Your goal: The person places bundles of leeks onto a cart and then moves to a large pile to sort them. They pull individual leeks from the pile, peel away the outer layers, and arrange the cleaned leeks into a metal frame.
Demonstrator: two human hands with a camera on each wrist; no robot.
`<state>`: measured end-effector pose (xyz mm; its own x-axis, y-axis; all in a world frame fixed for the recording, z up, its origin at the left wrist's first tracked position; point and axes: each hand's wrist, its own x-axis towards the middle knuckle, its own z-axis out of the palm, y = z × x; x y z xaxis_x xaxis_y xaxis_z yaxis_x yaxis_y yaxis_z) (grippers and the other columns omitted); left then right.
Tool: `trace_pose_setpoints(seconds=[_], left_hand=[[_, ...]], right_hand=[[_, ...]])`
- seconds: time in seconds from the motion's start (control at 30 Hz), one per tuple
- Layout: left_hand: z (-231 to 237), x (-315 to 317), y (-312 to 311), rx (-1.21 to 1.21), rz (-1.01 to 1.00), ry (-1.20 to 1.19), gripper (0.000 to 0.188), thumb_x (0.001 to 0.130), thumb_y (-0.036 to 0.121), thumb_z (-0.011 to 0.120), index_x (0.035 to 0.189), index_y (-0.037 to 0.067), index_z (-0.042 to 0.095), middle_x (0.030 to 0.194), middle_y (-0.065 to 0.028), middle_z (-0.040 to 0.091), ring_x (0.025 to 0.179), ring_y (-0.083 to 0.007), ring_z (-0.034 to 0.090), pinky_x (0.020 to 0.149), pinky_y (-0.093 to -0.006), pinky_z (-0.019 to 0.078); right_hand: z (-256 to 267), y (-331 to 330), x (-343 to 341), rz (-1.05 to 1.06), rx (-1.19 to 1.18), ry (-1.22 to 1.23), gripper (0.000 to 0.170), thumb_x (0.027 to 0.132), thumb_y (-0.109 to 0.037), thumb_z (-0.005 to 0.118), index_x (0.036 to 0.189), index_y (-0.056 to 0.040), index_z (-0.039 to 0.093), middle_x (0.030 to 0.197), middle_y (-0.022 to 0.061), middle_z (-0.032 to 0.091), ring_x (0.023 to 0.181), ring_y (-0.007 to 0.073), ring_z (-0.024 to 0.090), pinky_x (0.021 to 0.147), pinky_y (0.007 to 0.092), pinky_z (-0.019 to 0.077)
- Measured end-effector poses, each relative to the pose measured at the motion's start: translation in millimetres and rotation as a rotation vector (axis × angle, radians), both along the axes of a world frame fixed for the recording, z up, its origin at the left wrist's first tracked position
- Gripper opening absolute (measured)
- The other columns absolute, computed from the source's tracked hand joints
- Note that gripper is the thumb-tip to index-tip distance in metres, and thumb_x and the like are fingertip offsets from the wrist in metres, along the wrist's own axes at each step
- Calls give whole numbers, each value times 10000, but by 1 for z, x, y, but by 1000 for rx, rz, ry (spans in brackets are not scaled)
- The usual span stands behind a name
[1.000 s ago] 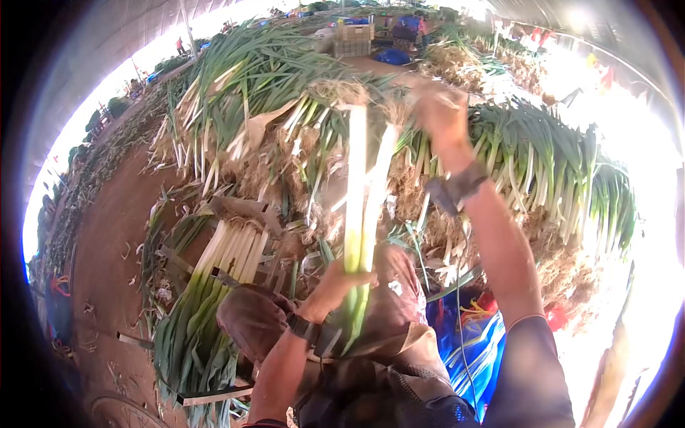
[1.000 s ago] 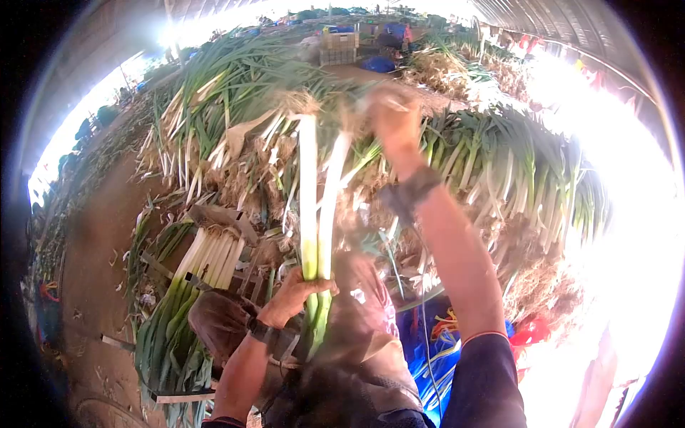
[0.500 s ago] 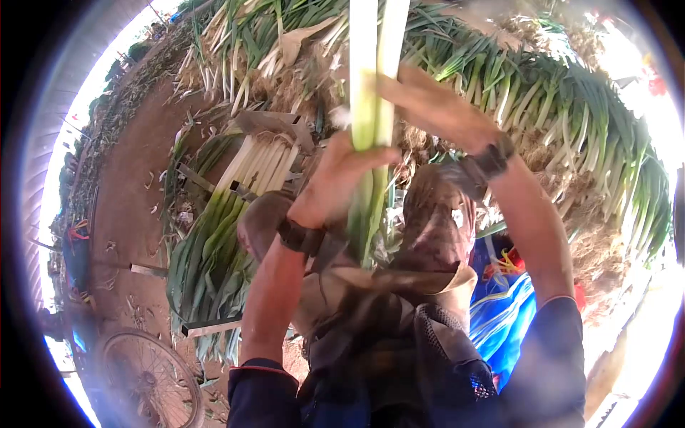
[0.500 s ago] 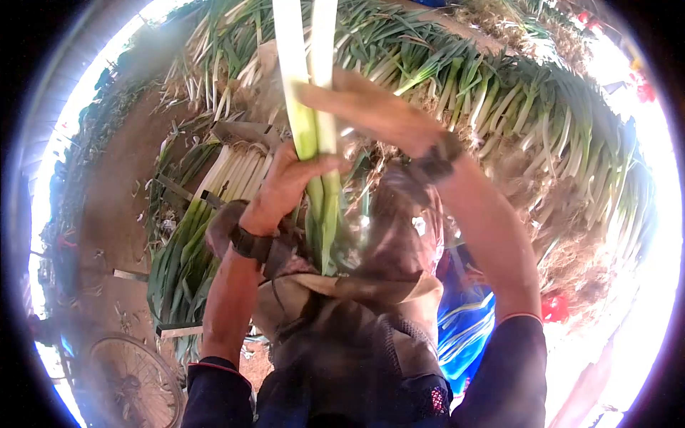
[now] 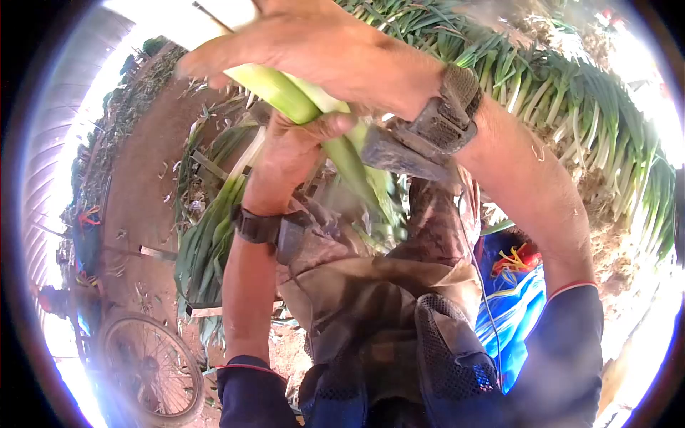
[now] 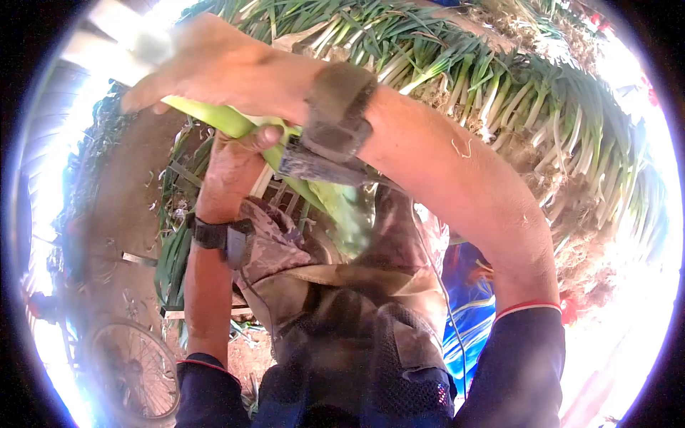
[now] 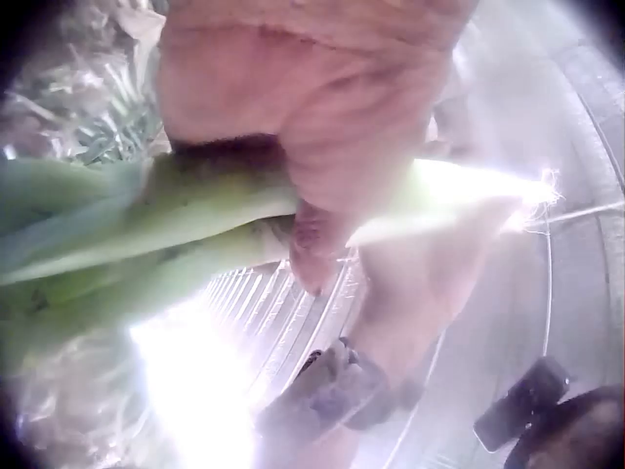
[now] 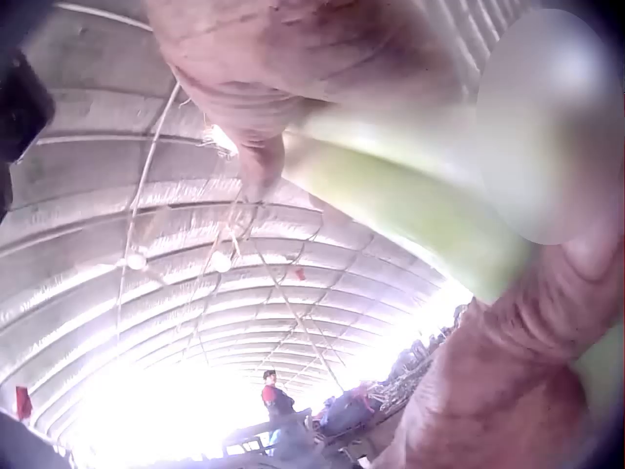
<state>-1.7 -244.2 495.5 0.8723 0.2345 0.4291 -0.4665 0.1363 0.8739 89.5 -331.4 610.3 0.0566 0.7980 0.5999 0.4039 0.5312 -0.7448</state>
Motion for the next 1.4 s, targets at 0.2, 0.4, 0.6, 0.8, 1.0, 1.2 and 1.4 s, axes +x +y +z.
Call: trace_pose_setpoints(seconds=[0.2,0.4,0.6,0.8,1.0,1.2,1.4], left_hand=[[77,-16,11,370,398,-166,141,854,91,721,979,28,707,879,-63,728,780,-151,692,716,-287,557],[167,-88,38,559,709,-52,275,875,94,705,1101,-1,583,919,-84,610,776,-208,653,671,-377,582],[199,-242,73,778,1268,314,222,854,132,726,1011,12,626,842,-68,646,729,-182,668,647,-342,575],[184,-443,149,857,1755,893,302,812,214,764,1015,8,679,785,-40,685,717,-162,665,682,-305,522],[81,-491,186,1005,1696,1264,414,762,218,769,1125,35,693,905,-159,712,843,-257,681,772,-387,525],[-50,-433,267,1211,1317,1429,363,723,198,790,1019,16,687,896,-219,666,857,-338,660,753,-436,501],[-128,-321,321,977,816,1434,372,673,232,796,959,17,695,896,-252,673,862,-427,650,747,-481,493]], right_hand=[[66,-21,27,947,-167,20,599,862,-208,722,1334,28,439,1103,125,528,951,259,609,940,446,525],[88,7,-28,116,350,-317,681,862,-376,704,1362,30,479,1066,131,599,948,203,602,902,368,508],[13,96,-3,15,247,-7,593,878,-343,703,1311,27,539,1045,123,622,874,179,591,833,367,524],[-119,165,49,-76,-419,136,708,956,-401,598,1489,-3,355,1228,163,635,1129,242,629,961,346,511],[-226,175,75,-63,-795,190,654,962,-373,593,1458,8,401,1282,154,602,1138,243,629,972,363,512],[-279,183,71,138,-966,324,587,976,-330,595,1452,-28,432,1247,120,624,1128,244,642,965,355,518],[-334,239,47,224,-1064,426,637,969,-329,639,1416,68,418,1271,171,607,1107,255,653,958,367,540]])
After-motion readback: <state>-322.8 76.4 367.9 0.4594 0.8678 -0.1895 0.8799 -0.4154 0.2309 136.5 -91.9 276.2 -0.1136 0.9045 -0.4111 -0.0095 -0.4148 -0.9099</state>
